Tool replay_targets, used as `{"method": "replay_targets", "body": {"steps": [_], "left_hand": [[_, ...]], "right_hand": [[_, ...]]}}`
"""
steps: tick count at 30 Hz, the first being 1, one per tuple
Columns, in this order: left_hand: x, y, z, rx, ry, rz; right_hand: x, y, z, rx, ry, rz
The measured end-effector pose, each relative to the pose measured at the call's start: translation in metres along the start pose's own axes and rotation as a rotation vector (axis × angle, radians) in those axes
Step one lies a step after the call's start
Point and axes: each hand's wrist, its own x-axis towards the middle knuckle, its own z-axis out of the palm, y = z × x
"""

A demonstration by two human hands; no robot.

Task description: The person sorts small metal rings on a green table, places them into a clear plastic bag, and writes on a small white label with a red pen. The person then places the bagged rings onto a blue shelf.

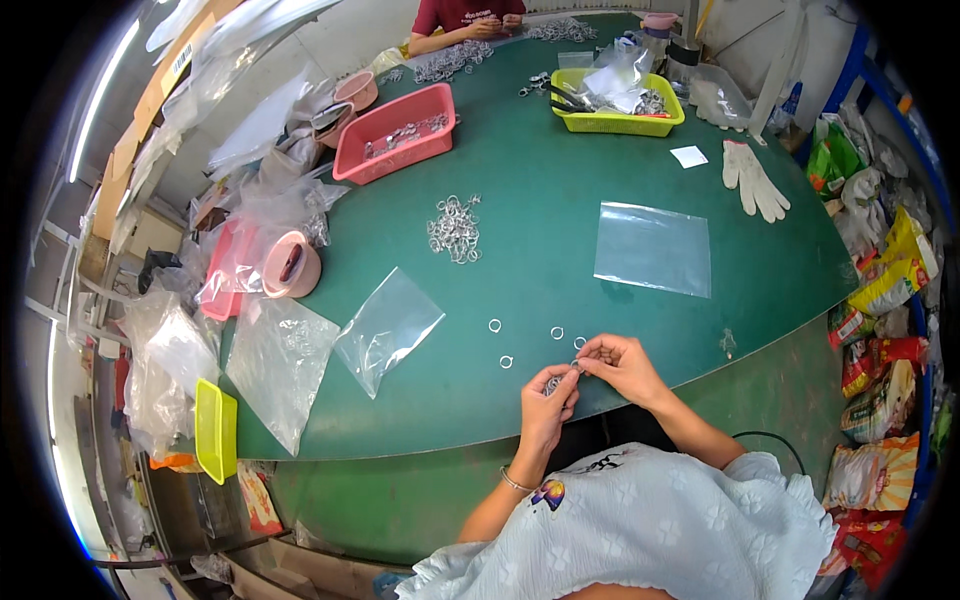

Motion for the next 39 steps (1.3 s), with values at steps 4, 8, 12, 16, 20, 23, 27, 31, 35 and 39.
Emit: {"method": "replay_targets", "body": {"steps": [4, 8, 12, 16, 20, 23, 27, 31, 35, 39], "left_hand": [[0.002, 0.003, -0.001, -0.134, -0.055, 0.019], [0.004, 0.001, -0.008, -0.234, -0.165, 0.044], [0.008, -0.003, -0.012, -0.271, -0.206, 0.045], [0.004, -0.003, -0.014, -0.272, -0.203, 0.053], [0.001, -0.005, -0.015, -0.251, -0.187, 0.100], [0.000, -0.003, -0.009, -0.213, -0.145, 0.104], [0.002, -0.011, -0.014, -0.140, -0.127, 0.074], [0.001, -0.010, -0.014, -0.171, -0.128, 0.077], [0.000, -0.010, -0.012, -0.190, -0.122, 0.069], [0.000, -0.011, -0.012, -0.212, -0.129, 0.070]], "right_hand": [[0.004, 0.001, -0.002, -0.184, 0.077, -0.037], [0.011, -0.004, -0.009, -0.610, 0.121, -0.268], [0.016, 0.006, -0.004, -0.852, 0.077, -0.410], [0.022, 0.023, -0.009, -0.955, -0.002, -0.435], [0.022, 0.010, -0.001, -0.899, 0.213, -0.465], [0.023, 0.008, -0.012, -1.036, 0.181, -0.484], [0.026, 0.016, -0.019, -1.072, 0.122, -0.469], [0.026, 0.003, -0.011, -1.050, 0.156, -0.525], [0.027, 0.008, -0.012, -1.047, 0.080, -0.534], [0.030, 0.014, -0.012, -1.040, 0.104, -0.562]]}}
